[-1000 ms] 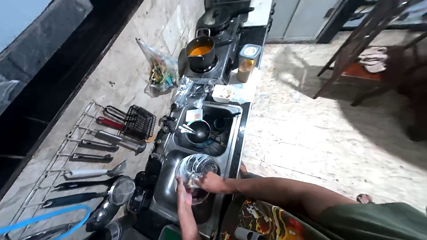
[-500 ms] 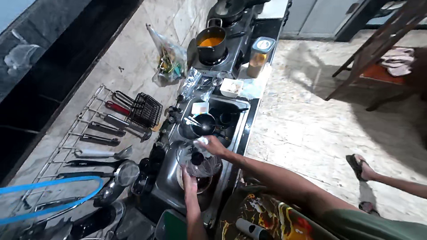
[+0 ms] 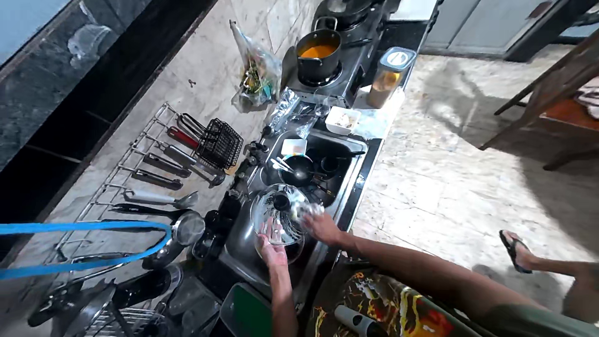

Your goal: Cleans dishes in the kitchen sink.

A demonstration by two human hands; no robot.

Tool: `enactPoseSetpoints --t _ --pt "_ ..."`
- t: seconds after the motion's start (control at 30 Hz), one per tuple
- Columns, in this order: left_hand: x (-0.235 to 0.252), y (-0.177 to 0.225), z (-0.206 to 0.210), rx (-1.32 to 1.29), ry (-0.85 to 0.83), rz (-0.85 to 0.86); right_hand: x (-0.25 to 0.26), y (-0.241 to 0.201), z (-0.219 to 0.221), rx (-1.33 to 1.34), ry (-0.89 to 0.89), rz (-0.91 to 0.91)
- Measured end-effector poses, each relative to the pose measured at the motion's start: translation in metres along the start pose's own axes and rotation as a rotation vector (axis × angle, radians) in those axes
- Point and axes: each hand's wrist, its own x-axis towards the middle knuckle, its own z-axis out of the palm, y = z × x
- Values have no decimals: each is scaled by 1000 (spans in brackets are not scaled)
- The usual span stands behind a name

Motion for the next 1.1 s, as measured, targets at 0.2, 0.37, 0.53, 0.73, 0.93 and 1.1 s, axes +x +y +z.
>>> enactPoseSetpoints --t 0.2,0.37,0.53,0.73,0.93,1.1 --pt "-14 -15 14 215 121 -3 23 -33 24 36 -145 -200" --pt "-12 1 16 363 130 -4 30 -48 21 81 -210 -147" --pt "-26 -4 14 484 16 25 77 -57 13 178 -253 27" --pt "-27 -2 7 533 16 27 90 -60 8 264 -278 -4" --pt "-25 5 10 581 40 81 87 -76 18 248 -281 -54" --pt "-34 4 8 678 50 180 136 -70 10 350 -172 434"
